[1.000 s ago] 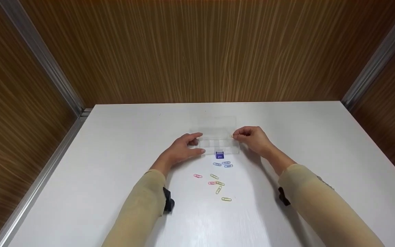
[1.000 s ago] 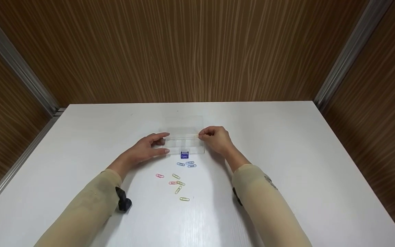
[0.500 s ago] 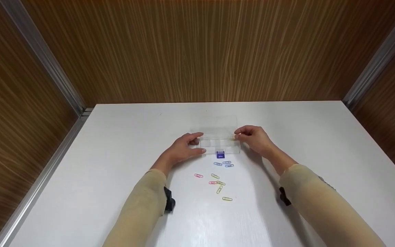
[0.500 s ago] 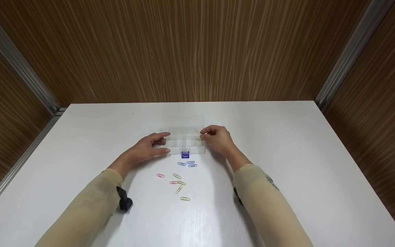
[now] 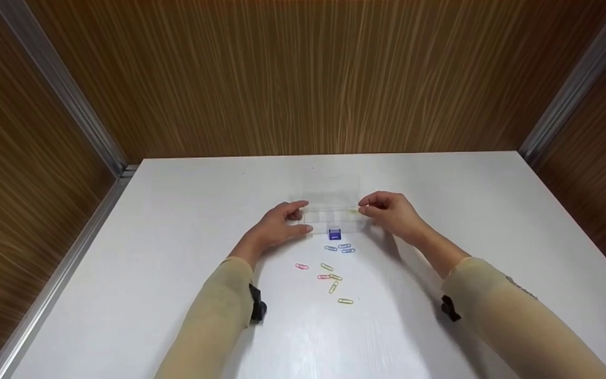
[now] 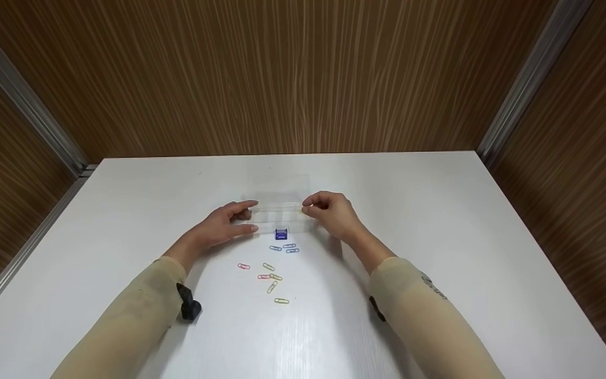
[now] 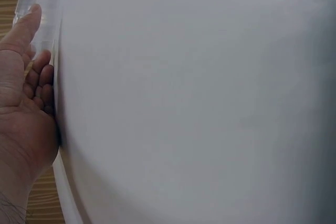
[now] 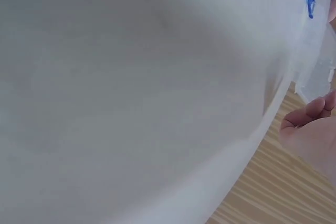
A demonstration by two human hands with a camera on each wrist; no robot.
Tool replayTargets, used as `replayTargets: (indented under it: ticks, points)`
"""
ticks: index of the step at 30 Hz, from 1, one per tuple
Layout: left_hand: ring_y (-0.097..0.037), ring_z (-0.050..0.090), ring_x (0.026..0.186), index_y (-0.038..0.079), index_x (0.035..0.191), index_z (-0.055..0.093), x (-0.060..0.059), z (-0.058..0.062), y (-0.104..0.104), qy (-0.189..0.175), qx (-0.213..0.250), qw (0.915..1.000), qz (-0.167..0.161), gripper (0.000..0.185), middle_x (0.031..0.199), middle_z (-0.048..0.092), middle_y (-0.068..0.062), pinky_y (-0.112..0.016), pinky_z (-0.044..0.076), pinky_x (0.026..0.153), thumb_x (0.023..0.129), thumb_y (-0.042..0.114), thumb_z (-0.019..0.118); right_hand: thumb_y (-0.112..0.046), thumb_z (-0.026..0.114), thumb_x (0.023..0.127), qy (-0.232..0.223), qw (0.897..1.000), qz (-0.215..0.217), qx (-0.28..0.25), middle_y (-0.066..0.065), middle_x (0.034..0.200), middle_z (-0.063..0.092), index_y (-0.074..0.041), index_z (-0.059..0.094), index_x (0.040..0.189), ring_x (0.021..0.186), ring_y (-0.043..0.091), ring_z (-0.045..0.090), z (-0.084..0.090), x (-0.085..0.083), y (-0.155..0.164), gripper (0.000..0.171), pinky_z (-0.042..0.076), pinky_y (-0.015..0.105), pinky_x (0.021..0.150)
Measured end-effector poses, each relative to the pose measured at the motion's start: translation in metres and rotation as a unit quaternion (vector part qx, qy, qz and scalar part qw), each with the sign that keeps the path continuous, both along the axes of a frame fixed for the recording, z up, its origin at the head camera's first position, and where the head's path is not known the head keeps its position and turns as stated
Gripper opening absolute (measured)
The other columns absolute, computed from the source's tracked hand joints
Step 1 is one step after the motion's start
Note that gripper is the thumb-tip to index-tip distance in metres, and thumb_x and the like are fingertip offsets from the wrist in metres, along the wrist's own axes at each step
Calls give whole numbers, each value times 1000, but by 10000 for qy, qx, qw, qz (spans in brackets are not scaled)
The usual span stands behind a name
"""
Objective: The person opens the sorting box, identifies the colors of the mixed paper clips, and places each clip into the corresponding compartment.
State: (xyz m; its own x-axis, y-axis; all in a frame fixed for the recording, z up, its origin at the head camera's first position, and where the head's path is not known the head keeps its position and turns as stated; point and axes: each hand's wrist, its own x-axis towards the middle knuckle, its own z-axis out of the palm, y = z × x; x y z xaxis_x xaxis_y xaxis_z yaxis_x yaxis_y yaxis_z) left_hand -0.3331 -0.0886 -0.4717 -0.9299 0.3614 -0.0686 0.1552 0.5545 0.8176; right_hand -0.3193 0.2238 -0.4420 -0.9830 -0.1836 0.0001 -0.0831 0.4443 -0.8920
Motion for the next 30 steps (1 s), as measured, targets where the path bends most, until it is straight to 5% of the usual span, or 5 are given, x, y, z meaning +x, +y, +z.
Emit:
replayTargets:
  ticks: [14,22,30]
  points:
    - [-22,50,121,27,158,53,-1,0,-1,-51,10,10000,77,70,128,56,0,-42,39,113,95,37,82,-13,78,98,145,9914,1301,54,6,100,72,-2,78,107,90,22,59,10,47,-8,14,50,23,76]
    - [-22,50,121,24,157,54,-1,-1,0,23,24,10000,75,69,126,57,-1,-42,39,114,95,35,83,-14,80,96,212,9716,2305,492,0,97,74,-4,80,105,86,15,60,9,78,-11,14,46,22,74]
    - [-23,51,121,21,157,54,0,-2,0,91,93,9999,2,69,128,57,-3,-42,39,113,95,33,82,-9,82,93,211,9511,3050,444,7,98,76,-8,82,104,84,10,62,0,96,-18,11,50,21,74]
